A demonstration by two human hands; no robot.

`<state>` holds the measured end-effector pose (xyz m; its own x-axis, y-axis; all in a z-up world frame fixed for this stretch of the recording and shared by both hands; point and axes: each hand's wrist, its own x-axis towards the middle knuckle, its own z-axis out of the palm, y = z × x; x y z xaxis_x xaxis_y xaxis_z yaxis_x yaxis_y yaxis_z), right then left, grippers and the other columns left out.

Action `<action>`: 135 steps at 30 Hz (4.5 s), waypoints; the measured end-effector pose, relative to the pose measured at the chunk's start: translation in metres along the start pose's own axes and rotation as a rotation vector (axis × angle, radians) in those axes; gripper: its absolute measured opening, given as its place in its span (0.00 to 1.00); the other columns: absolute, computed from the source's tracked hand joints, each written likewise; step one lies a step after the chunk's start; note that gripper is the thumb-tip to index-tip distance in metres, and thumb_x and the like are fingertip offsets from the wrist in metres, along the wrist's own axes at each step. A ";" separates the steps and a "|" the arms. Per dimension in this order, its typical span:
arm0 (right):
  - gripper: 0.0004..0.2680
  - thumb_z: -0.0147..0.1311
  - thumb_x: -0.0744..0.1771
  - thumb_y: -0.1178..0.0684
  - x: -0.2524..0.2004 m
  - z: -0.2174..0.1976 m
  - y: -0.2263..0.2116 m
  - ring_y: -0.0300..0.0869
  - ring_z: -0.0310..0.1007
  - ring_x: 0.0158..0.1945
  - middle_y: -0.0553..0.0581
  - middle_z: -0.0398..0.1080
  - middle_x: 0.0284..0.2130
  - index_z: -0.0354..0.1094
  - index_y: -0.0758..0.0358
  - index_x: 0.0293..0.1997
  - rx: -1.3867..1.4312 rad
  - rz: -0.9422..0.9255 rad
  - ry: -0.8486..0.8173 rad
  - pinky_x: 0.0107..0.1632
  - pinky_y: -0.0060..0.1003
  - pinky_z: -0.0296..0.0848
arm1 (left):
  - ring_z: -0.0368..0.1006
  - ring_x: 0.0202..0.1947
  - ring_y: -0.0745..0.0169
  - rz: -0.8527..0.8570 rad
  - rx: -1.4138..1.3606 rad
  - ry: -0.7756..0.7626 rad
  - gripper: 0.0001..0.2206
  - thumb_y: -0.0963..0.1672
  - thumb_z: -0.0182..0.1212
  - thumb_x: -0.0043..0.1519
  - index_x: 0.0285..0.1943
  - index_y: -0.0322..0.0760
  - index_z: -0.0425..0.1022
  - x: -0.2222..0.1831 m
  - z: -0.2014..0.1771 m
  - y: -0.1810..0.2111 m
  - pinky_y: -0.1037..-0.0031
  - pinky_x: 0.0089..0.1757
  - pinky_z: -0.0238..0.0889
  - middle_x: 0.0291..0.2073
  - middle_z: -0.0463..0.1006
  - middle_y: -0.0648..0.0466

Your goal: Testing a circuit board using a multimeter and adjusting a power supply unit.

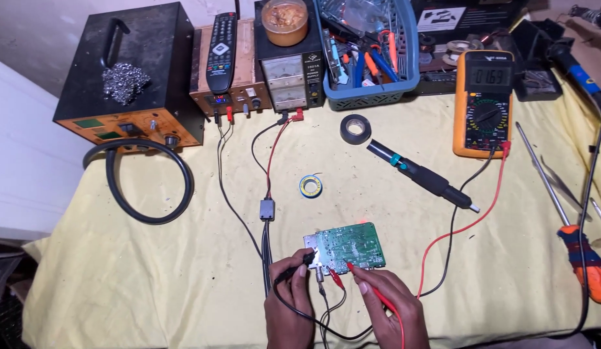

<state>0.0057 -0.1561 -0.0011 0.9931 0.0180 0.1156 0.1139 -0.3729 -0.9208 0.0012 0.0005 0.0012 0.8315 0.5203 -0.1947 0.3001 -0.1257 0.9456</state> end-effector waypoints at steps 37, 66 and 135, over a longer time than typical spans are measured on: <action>0.08 0.40 0.72 0.49 0.020 -0.003 0.008 0.45 0.61 0.72 0.41 0.76 0.57 0.67 0.45 0.39 -0.601 -0.315 -0.042 0.67 0.46 0.42 | 0.84 0.55 0.63 0.030 0.071 -0.101 0.14 0.49 0.45 0.67 0.54 0.48 0.75 0.002 -0.010 0.005 0.73 0.52 0.73 0.53 0.87 0.63; 0.06 0.42 0.71 0.51 0.017 0.000 0.013 0.44 0.60 0.72 0.37 0.75 0.58 0.66 0.43 0.40 -0.632 -0.323 -0.019 0.68 0.48 0.41 | 0.83 0.55 0.62 0.091 0.055 -0.076 0.12 0.47 0.46 0.67 0.53 0.43 0.74 0.002 -0.008 0.002 0.72 0.53 0.72 0.52 0.87 0.59; 0.18 0.39 0.72 0.45 0.008 -0.015 0.022 0.44 0.66 0.67 0.54 0.70 0.64 0.61 0.58 0.69 -0.177 -0.199 0.046 0.65 0.41 0.55 | 0.83 0.55 0.63 0.072 0.023 -0.059 0.11 0.47 0.47 0.67 0.51 0.41 0.73 0.000 -0.005 0.003 0.74 0.53 0.73 0.53 0.87 0.57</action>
<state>0.0159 -0.1784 -0.0147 0.9491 0.0661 0.3081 0.2959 -0.5231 -0.7993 -0.0002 0.0040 0.0050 0.8772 0.4587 -0.1419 0.2487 -0.1813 0.9515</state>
